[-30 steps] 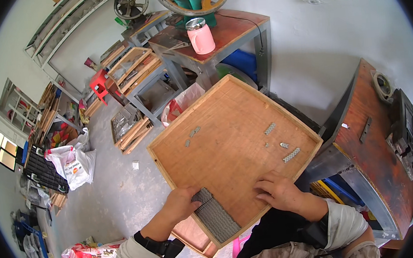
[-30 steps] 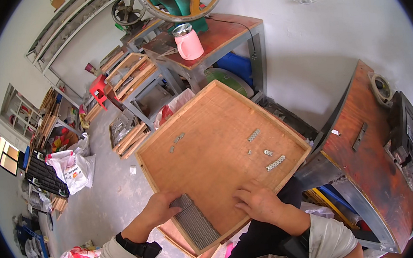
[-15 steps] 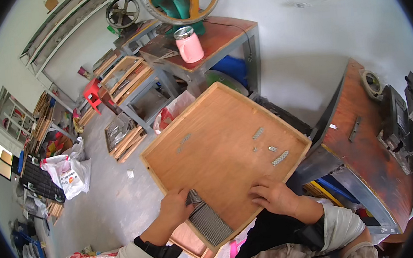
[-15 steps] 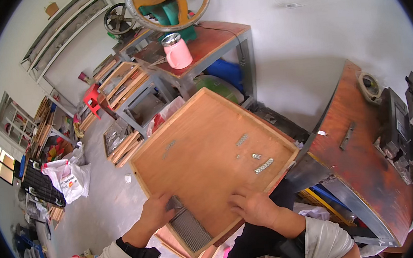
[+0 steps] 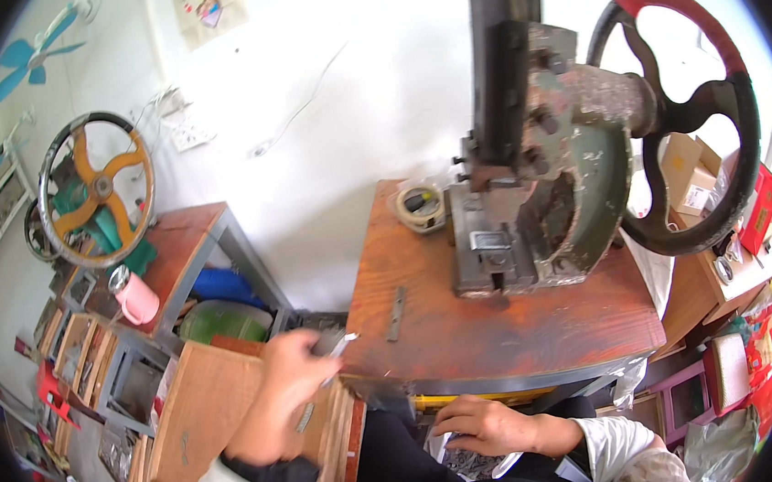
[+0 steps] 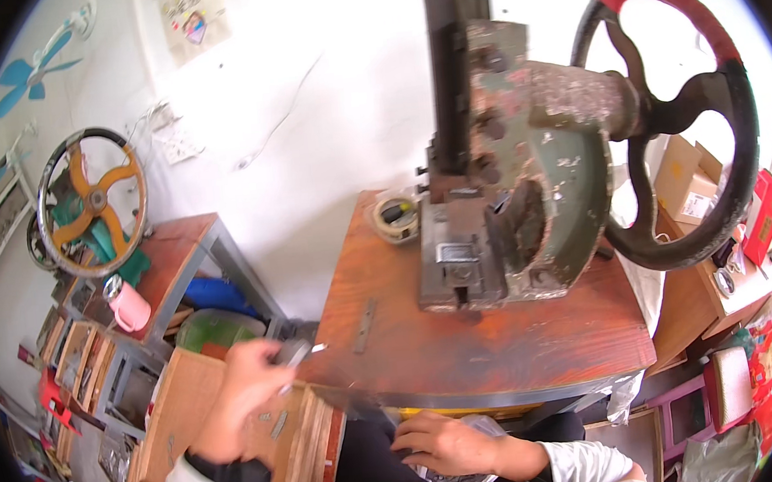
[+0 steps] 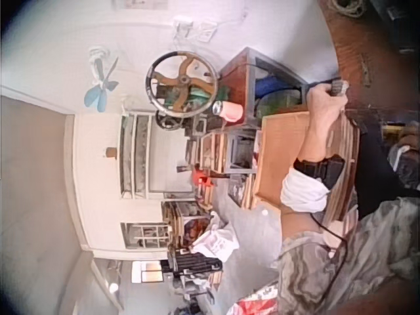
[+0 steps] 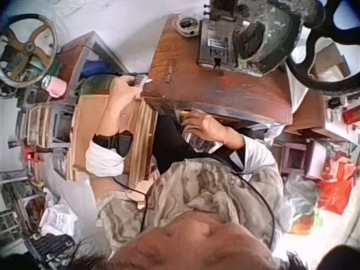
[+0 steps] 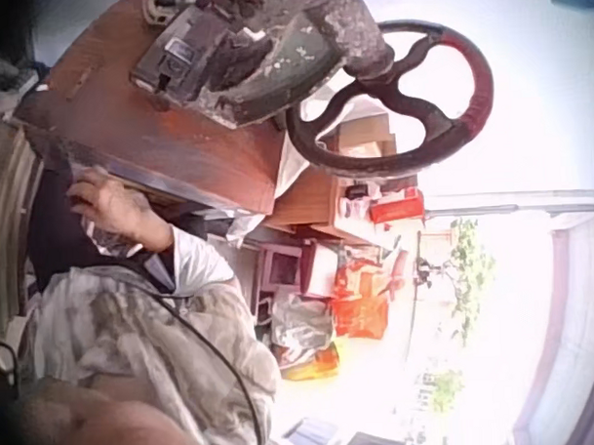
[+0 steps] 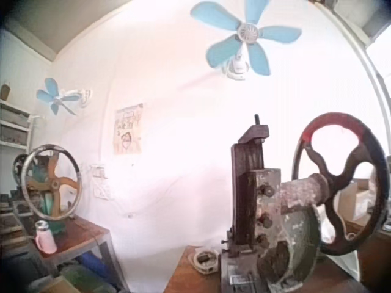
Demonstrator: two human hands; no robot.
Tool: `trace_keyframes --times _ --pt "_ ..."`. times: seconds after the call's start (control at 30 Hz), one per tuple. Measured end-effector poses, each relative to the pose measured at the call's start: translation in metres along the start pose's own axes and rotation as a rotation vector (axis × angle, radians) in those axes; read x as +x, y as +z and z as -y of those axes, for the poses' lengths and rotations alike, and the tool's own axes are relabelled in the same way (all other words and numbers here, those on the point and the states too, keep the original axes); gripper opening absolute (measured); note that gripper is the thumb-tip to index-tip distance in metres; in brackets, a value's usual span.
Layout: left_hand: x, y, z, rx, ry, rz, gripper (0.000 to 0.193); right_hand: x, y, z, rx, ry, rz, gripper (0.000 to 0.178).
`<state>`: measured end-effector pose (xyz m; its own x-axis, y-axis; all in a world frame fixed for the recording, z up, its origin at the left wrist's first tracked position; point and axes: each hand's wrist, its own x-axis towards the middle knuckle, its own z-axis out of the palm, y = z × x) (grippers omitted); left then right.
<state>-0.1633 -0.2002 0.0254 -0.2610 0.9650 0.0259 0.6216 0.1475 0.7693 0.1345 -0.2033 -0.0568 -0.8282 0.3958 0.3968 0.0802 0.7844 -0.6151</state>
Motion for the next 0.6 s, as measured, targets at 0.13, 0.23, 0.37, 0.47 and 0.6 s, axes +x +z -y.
trace_keyframes --times 0.13,0.23,0.37,0.47,0.6 --pt "0.083 0.084 -0.110 0.193 0.234 -0.016 0.033 -0.051 -0.037 -0.015 -0.120 0.155 -0.067 0.034" --pt "0.113 0.130 -0.158 0.322 0.176 0.037 0.038 -0.075 -0.050 -0.017 -0.090 0.247 -0.122 0.036" --pt "0.126 0.158 -0.173 0.320 0.189 -0.028 0.037 -0.077 -0.053 -0.017 -0.048 0.220 -0.100 0.037" --pt "0.127 0.171 -0.177 0.228 0.247 -0.132 0.037 -0.076 -0.050 -0.021 -0.014 0.209 -0.111 0.038" --pt "0.128 0.184 -0.178 0.011 0.289 -0.187 0.034 -0.080 -0.050 -0.025 0.009 0.221 -0.127 0.037"
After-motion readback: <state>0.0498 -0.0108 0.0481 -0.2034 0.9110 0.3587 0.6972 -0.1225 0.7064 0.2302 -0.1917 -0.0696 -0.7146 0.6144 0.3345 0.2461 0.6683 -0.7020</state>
